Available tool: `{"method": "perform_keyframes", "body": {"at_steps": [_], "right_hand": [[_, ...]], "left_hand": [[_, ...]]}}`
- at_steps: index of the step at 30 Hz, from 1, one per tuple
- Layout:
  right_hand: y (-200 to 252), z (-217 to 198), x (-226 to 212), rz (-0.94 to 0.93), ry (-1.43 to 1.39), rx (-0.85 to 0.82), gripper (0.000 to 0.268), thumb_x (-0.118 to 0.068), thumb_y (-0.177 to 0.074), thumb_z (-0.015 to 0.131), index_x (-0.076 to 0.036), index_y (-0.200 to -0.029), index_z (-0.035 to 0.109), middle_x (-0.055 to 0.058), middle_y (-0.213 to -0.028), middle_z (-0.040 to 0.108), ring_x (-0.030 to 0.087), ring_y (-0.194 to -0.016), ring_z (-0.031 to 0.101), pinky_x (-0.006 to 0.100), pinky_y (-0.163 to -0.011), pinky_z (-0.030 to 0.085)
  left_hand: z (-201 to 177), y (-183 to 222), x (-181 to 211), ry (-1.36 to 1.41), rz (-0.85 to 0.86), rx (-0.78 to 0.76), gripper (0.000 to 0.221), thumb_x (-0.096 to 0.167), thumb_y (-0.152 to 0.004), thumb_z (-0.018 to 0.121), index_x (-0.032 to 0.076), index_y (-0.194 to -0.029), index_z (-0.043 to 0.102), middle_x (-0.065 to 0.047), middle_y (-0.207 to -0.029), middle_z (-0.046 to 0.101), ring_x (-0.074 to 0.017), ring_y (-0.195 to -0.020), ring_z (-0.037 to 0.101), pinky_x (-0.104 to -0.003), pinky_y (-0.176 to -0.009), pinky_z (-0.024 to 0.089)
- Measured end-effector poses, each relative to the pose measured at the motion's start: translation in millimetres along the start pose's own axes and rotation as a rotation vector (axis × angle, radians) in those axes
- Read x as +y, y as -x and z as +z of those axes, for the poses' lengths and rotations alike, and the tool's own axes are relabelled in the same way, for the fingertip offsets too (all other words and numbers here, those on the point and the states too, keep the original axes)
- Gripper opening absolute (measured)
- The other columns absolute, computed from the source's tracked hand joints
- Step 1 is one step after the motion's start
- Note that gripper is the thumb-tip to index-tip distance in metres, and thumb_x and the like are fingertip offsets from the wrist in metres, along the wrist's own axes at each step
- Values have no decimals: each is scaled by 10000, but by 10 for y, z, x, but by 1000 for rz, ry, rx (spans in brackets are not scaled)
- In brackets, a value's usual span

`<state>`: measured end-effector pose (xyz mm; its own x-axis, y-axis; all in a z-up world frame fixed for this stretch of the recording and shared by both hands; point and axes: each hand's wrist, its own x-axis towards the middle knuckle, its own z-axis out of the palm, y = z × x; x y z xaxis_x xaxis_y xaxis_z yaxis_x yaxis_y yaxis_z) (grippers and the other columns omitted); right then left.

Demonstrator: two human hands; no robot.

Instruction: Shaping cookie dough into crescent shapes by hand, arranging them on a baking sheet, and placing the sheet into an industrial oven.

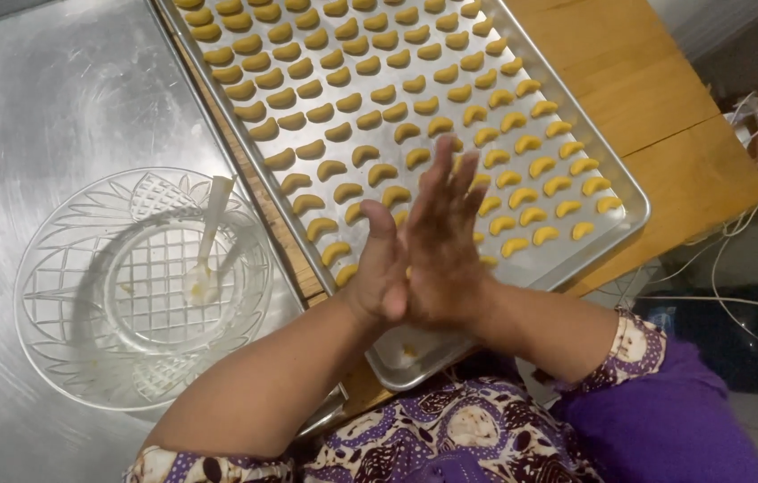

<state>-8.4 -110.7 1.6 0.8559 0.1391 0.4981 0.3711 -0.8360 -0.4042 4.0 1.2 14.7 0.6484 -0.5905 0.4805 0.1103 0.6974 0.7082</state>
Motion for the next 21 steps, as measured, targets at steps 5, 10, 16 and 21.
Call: {"method": "perform_keyframes", "body": {"at_steps": [5,10,16,21], "right_hand": [[-75,7,42,49,-30,-89,1068,-808,-973,130,-48,-1628,-236,276,-1683,-238,612,-1490,-213,810,-1153,-38],[-339,-172,169,112,-72,2,1160,-890,-909,82,-46,-1635,-245,276,-1688,-242,654,-1473,-230,854,-1095,-90],[-324,-130,147,120,-23,-60,1225,-935,-830,37,-47,-1625,-244,268,-1692,-225,655,-1476,-200,860,-1087,-61],[-272,-166,26,106,-23,-80,1278,-970,-789,76,-51,-1615,-252,282,-1684,-232,669,-1468,-197,864,-1084,-49]], "left_hand": [[60,-37,62,189,-39,20,1109,828,-892,66,22,-1652,106,-219,-1717,129,-297,-1588,202,-541,-1345,23],[-137,-73,-210,106,117,-23,1100,861,-814,258,168,-1664,176,-40,-1720,145,-210,-1590,204,-453,-1363,116],[-10,-58,-123,152,217,-42,1056,829,-837,300,131,-1627,243,-78,-1659,209,-267,-1554,238,-511,-1341,144],[8,-38,-9,408,-169,215,1234,919,-835,-4,20,-1559,432,-201,-1406,610,-310,-1342,572,-475,-1257,336]]}}
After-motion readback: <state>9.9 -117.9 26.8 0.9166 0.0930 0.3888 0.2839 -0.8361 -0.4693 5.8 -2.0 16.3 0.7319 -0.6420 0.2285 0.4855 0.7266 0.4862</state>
